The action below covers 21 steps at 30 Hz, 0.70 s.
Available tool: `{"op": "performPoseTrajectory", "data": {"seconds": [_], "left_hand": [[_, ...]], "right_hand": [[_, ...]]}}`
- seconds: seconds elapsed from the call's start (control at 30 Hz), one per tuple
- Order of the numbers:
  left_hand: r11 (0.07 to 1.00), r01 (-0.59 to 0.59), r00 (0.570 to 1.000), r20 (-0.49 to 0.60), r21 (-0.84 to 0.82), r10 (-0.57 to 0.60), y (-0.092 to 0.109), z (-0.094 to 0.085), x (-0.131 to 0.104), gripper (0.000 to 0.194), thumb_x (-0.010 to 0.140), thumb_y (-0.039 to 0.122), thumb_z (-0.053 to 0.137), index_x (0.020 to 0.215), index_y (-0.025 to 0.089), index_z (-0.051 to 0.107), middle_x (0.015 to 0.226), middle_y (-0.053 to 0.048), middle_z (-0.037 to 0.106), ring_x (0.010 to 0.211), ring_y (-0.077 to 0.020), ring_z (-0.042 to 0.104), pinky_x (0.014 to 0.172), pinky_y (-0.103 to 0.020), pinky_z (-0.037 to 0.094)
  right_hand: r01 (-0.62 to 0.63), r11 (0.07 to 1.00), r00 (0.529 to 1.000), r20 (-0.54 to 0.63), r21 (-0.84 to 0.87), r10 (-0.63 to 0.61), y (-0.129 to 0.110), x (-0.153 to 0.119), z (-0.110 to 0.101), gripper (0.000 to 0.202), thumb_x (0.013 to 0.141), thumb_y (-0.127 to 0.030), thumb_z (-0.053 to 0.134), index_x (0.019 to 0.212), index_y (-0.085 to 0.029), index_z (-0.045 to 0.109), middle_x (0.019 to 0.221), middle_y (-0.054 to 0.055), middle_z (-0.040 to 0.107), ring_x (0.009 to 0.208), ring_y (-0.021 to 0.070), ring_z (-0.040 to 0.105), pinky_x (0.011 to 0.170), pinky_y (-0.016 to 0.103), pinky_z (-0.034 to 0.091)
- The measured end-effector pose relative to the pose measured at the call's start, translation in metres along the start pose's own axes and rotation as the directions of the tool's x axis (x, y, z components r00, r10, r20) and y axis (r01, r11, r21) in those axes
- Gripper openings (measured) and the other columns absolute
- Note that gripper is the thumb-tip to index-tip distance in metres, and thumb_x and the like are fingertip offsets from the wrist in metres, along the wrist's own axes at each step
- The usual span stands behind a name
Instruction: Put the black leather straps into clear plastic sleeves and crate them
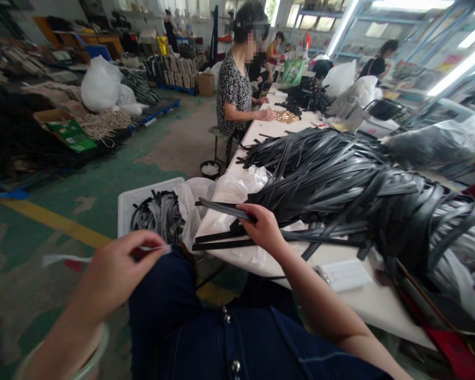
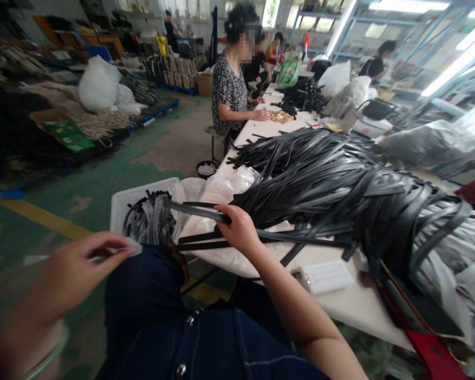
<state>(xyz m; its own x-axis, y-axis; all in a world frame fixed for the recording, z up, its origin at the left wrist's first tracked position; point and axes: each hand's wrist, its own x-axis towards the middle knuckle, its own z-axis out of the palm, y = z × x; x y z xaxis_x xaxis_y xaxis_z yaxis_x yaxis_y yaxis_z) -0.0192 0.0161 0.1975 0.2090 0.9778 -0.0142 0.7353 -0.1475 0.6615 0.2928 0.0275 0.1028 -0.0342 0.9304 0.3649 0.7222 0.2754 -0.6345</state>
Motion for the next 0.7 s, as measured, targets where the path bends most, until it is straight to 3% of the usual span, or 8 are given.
{"op": "performPoseTrajectory", "data": {"seconds": [0.07, 0.13, 0.23, 0.37, 0.47, 0.6, 0.7], "left_hand": [[0.989, -0.063, 0.983, 0.161, -0.134, 0.084, 0.019, 0.034, 0.029, 0.033, 0.069, 0.041, 0.068, 0.096, 0.022, 0.069, 0.074, 0.0, 0.071, 0.07, -0.0213, 0.065, 0.065, -0.03, 0.049], [0.943, -0.053, 0.948, 0.282, -0.328, 0.151, 0.036, 0.064, 0.05, 0.046, 0.068, 0.033, 0.067, 0.111, 0.019, 0.062, 0.069, 0.001, 0.069, 0.064, -0.0194, 0.064, 0.061, -0.028, 0.048], [0.905, -0.072, 0.929, 0.302, -0.419, 0.214, 0.053, 0.093, 0.062, 0.048, 0.068, 0.022, 0.063, 0.115, 0.018, 0.057, 0.064, 0.003, 0.065, 0.058, -0.0156, 0.061, 0.055, -0.024, 0.043], [0.91, -0.115, 0.93, 0.28, -0.399, 0.24, 0.056, 0.111, 0.062, 0.033, 0.067, 0.017, 0.063, 0.1, 0.017, 0.063, 0.064, 0.004, 0.063, 0.059, -0.014, 0.058, 0.055, -0.023, 0.04], [0.909, -0.109, 0.922, 0.3, -0.402, 0.244, 0.052, 0.119, 0.062, 0.01, 0.071, 0.024, 0.063, 0.075, 0.015, 0.066, 0.061, 0.001, 0.062, 0.059, -0.0141, 0.056, 0.055, -0.023, 0.039], [0.905, -0.117, 0.909, 0.324, -0.409, 0.264, 0.047, 0.123, 0.064, 0.037, 0.082, 0.041, 0.056, 0.059, 0.014, 0.064, 0.054, -0.001, 0.058, 0.054, -0.0125, 0.051, 0.053, -0.023, 0.036], [0.866, -0.181, 0.905, 0.267, -0.466, 0.332, 0.044, 0.124, 0.064, 0.033, 0.082, 0.04, 0.06, 0.063, 0.014, 0.069, 0.063, -0.003, 0.062, 0.063, -0.014, 0.056, 0.06, -0.024, 0.04]], "right_hand": [[0.04, 0.997, 0.998, 0.053, 0.059, -0.043, -0.017, -0.015, -0.014, 0.04, 0.079, -0.023, 0.061, 0.119, -0.021, 0.063, 0.091, 0.005, 0.067, 0.084, 0.0202, 0.062, 0.078, 0.031, 0.049], [0.01, 0.997, 0.995, 0.1, 0.073, -0.017, -0.025, -0.027, -0.027, 0.047, 0.076, -0.024, 0.064, 0.123, -0.021, 0.062, 0.084, 0.003, 0.064, 0.077, 0.0184, 0.06, 0.073, 0.03, 0.048], [-0.103, 0.986, 0.99, 0.112, 0.131, 0.088, -0.021, -0.039, -0.047, 0.048, 0.079, -0.032, 0.065, 0.125, -0.02, 0.061, 0.08, 0.002, 0.061, 0.069, 0.016, 0.057, 0.064, 0.028, 0.045], [-0.2, 0.946, 0.974, 0.159, 0.255, 0.163, -0.005, -0.043, -0.066, 0.055, 0.082, -0.049, 0.063, 0.128, -0.02, 0.059, 0.075, 0.002, 0.058, 0.062, 0.0154, 0.052, 0.055, 0.026, 0.039], [-0.218, 0.921, 0.966, 0.205, 0.324, 0.157, -0.001, -0.043, -0.068, 0.046, 0.086, -0.055, 0.055, 0.113, -0.02, 0.067, 0.075, 0.003, 0.06, 0.066, 0.0167, 0.054, 0.059, 0.027, 0.041], [-0.257, 0.871, 0.961, 0.209, 0.42, 0.183, -0.005, -0.038, -0.063, 0.051, 0.095, -0.058, 0.038, 0.08, -0.018, 0.066, 0.069, 0.003, 0.057, 0.064, 0.0147, 0.051, 0.06, 0.026, 0.04], [-0.29, 0.812, 0.956, 0.196, 0.507, 0.22, -0.005, -0.034, -0.059, 0.056, 0.096, -0.06, 0.031, 0.072, -0.018, 0.059, 0.063, 0.001, 0.049, 0.057, 0.0125, 0.043, 0.054, 0.025, 0.036]]}}
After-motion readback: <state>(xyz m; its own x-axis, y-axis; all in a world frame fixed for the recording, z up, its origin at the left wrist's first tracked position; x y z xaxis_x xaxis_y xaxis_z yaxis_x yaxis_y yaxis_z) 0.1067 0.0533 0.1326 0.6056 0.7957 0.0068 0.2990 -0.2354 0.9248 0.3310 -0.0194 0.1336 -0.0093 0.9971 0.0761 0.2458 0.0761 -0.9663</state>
